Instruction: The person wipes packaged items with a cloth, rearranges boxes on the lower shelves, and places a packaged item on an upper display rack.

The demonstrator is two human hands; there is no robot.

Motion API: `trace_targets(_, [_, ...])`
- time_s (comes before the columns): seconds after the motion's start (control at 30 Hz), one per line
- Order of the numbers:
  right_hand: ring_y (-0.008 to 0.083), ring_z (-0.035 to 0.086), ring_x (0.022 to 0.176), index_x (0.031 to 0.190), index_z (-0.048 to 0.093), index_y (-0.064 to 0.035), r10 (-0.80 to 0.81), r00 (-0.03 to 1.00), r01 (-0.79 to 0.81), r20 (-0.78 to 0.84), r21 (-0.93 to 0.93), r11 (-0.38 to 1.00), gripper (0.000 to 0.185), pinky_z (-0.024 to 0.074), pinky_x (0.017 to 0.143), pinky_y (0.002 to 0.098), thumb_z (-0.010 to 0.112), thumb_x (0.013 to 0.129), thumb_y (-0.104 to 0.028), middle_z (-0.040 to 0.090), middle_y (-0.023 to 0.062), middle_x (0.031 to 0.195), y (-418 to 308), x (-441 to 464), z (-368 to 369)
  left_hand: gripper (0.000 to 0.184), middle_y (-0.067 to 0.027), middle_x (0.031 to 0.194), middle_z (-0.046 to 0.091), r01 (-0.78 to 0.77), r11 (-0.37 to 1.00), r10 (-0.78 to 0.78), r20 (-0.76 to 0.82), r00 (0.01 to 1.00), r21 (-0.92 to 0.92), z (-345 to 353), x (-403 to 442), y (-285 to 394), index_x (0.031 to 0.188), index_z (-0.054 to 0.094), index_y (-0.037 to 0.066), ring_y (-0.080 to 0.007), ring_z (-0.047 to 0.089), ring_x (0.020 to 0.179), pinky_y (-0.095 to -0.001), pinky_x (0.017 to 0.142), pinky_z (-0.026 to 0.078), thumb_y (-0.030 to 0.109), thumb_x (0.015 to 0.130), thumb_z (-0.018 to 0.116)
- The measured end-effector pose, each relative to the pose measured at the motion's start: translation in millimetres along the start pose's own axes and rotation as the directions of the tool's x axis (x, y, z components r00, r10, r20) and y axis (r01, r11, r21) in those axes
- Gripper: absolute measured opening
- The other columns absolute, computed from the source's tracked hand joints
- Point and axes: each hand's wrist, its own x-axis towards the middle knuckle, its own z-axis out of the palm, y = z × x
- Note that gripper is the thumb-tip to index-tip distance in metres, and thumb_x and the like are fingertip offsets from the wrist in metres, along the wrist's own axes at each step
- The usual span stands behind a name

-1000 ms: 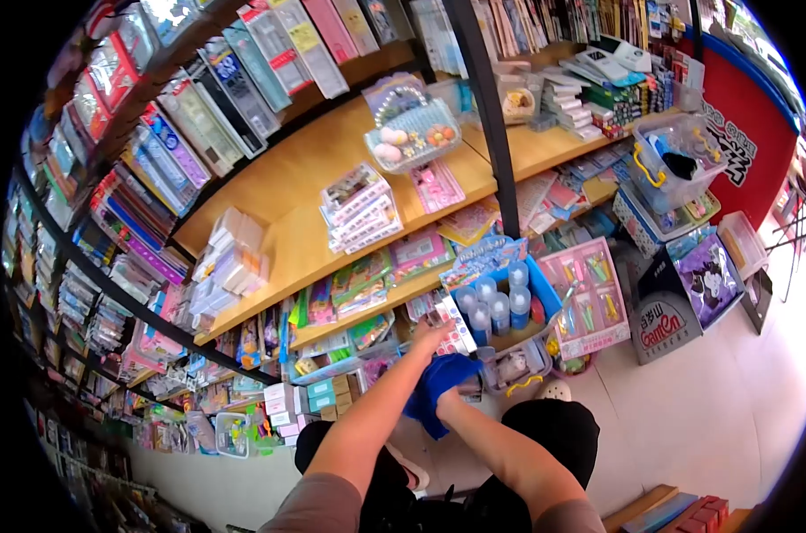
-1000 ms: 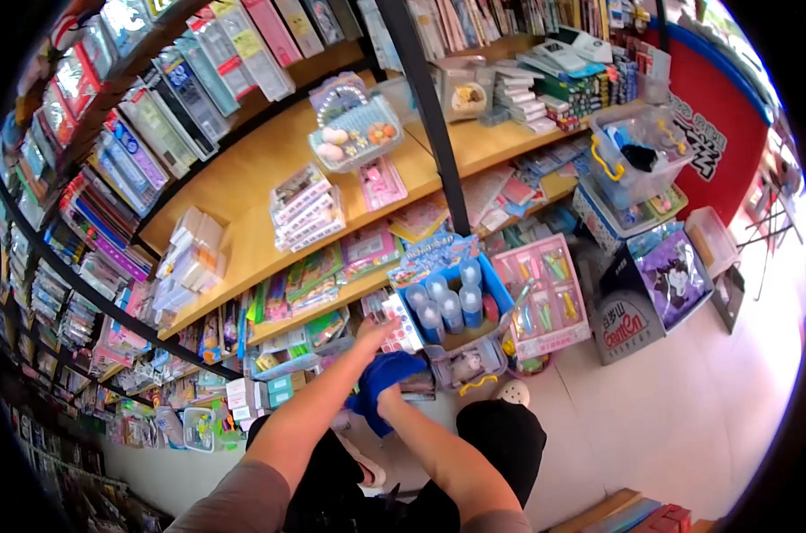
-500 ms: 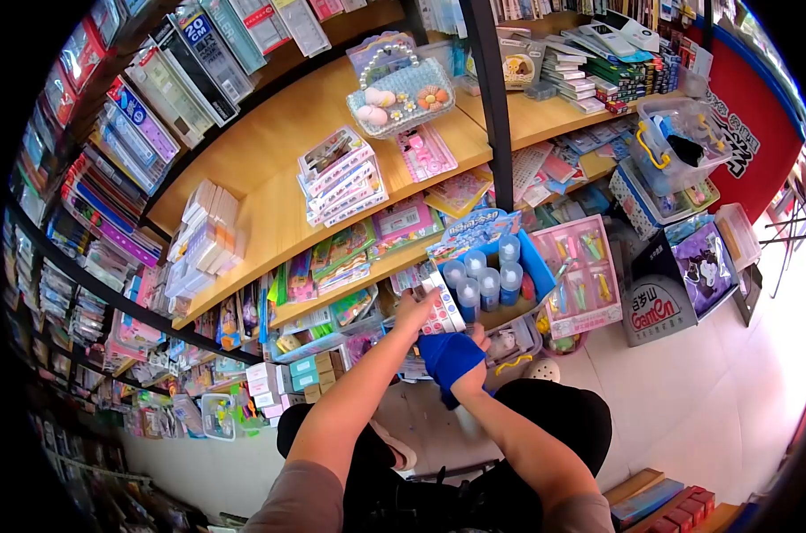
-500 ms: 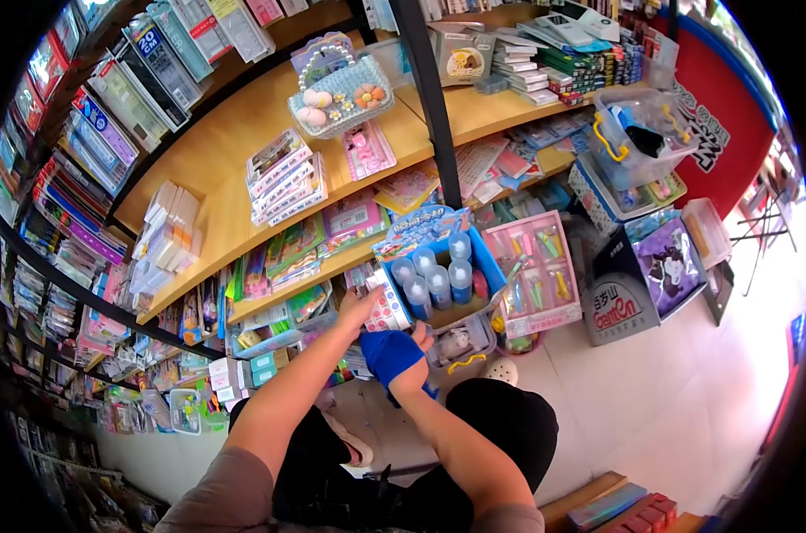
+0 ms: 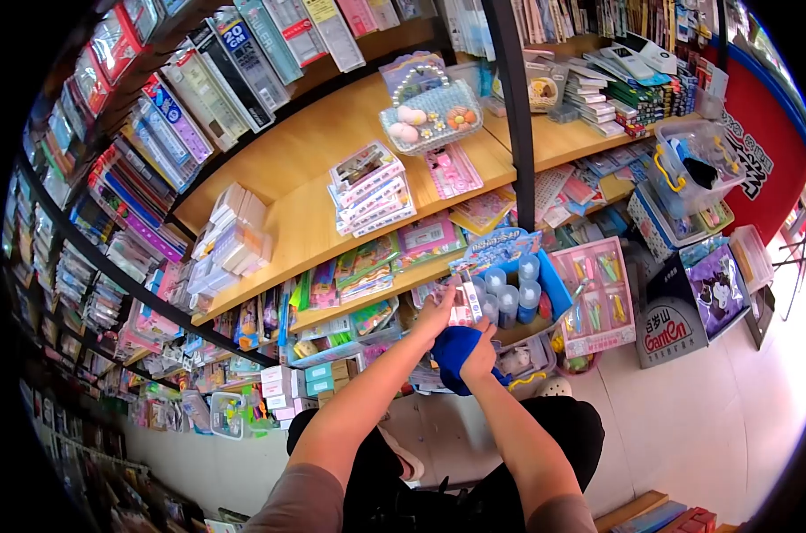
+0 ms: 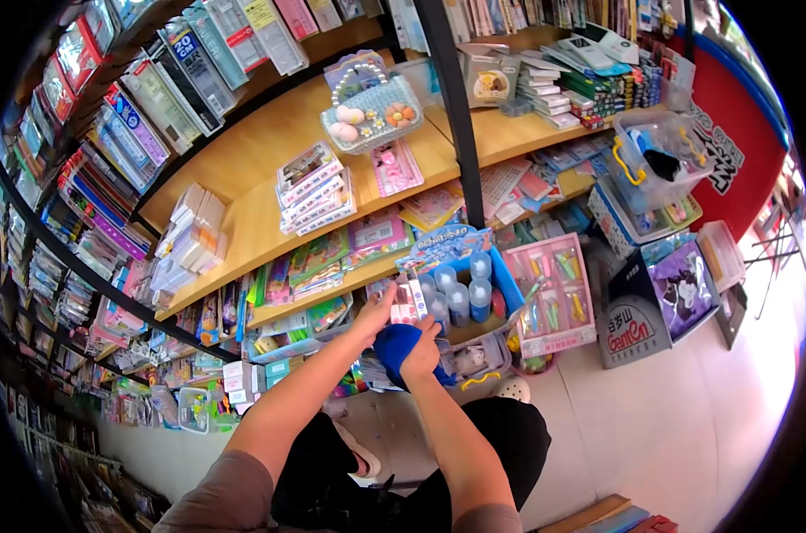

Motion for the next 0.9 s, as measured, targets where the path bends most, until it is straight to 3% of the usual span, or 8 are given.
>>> trace_targets(0.27, [0.0403,0.056,0.096,0.115,0.042,0.0011,0.08,0.997,-0.076,-0.018,0.169,0.983,0.065,0.0451,0.081,0.0436,0.062,0.07,-0.041,0.051,0.026,0.112,6.7,7.7,-11.6,0.088,-0.0244,0.123,0.048,-0.186,0.976,0.185,0.016,0.983,0.114,-38.2,34.2,-58.8,0.127,0.036,-0.008,-0.0309,0.049,0.113,-0.0357,0.093,0.038,0.056,0.072,0.063])
trace_targets(0.37, [0.0298,0.062,0.088,0.116,0.05,0.0017,-0.105,0.994,0.11,-0.034,0.268,0.957,0.064,0.0469,0.076,0.037,0.064,0.069,-0.039,0.062,0.0219,0.097,45.5,29.3,11.0,0.083,-0.0178,0.129,0.044,0.008,0.996,0.004,0.133,0.991,-0.09,-46.4,29.9,-80.7,0.13,0.036,-0.003,-0.0266,0.045,0.118,-0.0361,0.096,0.036,0.054,0.076,0.062])
trace_targets(0.4, [0.0287,0.062,0.086,0.11,0.054,0.0012,-0.154,0.979,0.102,0.131,0.336,0.936,0.056,0.0469,0.075,0.0366,0.062,0.071,-0.037,0.063,0.0204,0.094,45.1,35.3,7.9,0.075,-0.0131,0.131,0.043,0.249,0.875,-0.078,0.386,0.919,-0.415,-50.1,5.8,-64.3,0.131,0.037,0.002,-0.0251,0.044,0.118,-0.0362,0.097,0.036,0.052,0.08,0.058])
trace_targets(0.6, [0.0167,0.06,0.071,0.09,0.064,0.0019,-0.373,0.859,0.185,0.35,0.467,0.865,0.029,0.0487,0.063,0.0314,0.061,0.077,-0.024,0.064,0.0112,0.078,23.5,30.3,-18.8,0.049,-0.01,0.117,0.056,0.406,0.752,-0.075,0.545,0.835,-0.519,-56.2,-7.8,-74.6,0.123,0.047,0.007,-0.0214,0.055,0.105,-0.0375,0.09,0.043,0.04,0.087,0.055])
trace_targets(0.7, [0.0189,0.061,0.07,0.09,0.063,0.0009,-0.155,0.758,0.004,0.634,0.233,0.972,0.028,0.0491,0.062,0.0326,0.058,0.079,-0.024,0.064,0.0129,0.079,-52.2,-27.3,-85.2,0.041,-0.0071,0.106,0.061,0.385,0.682,-0.039,0.495,0.868,-0.622,-72.3,-31.9,-70.3,0.116,0.051,0.007,-0.0203,0.061,0.093,-0.0357,0.084,0.047,0.034,0.086,0.057])
trace_targets(0.8, [0.0206,0.061,0.061,0.089,0.062,-0.0015,-0.335,0.718,0.188,0.611,0.294,0.937,0.029,0.0488,0.054,0.0338,0.055,0.081,-0.028,0.063,0.0129,0.075,-30.1,-30.0,-39.8,0.053,-0.0057,0.113,0.056,0.371,0.714,-0.064,0.473,0.879,-0.594,-95.3,-54.8,-82.3,0.129,0.039,0.012,-0.0198,0.057,0.098,-0.0374,0.083,0.047,0.032,0.085,0.06])
trace_targets(0.87, [0.0214,0.062,0.068,0.094,0.062,-0.0044,-0.699,0.453,0.754,0.554,0.18,0.631,0.033,0.048,0.06,0.0368,0.058,0.078,-0.034,0.062,0.0129,0.075,-23.2,-30.1,-20.2,0.056,-0.0065,0.115,0.054,0.363,0.694,-0.098,0.417,0.903,-0.622,-112.6,-68.0,-103.7,0.13,0.036,0.014,-0.0224,0.056,0.101,-0.0407,0.083,0.046,0.03,0.084,0.062])
trace_targets(0.9, [0.0226,0.062,0.068,0.093,0.062,-0.0045,-0.625,0.484,0.568,0.613,0.323,0.757,0.033,0.0479,0.06,0.0361,0.057,0.079,-0.034,0.063,0.0129,0.078,-24.3,-34.9,-15.8,0.054,-0.0071,0.115,0.055,0.346,0.666,-0.09,0.39,0.917,-0.661,-123.7,-74.9,-106.6,0.13,0.037,0.014,-0.0232,0.056,0.101,-0.0419,0.083,0.046,0.03,0.084,0.061])
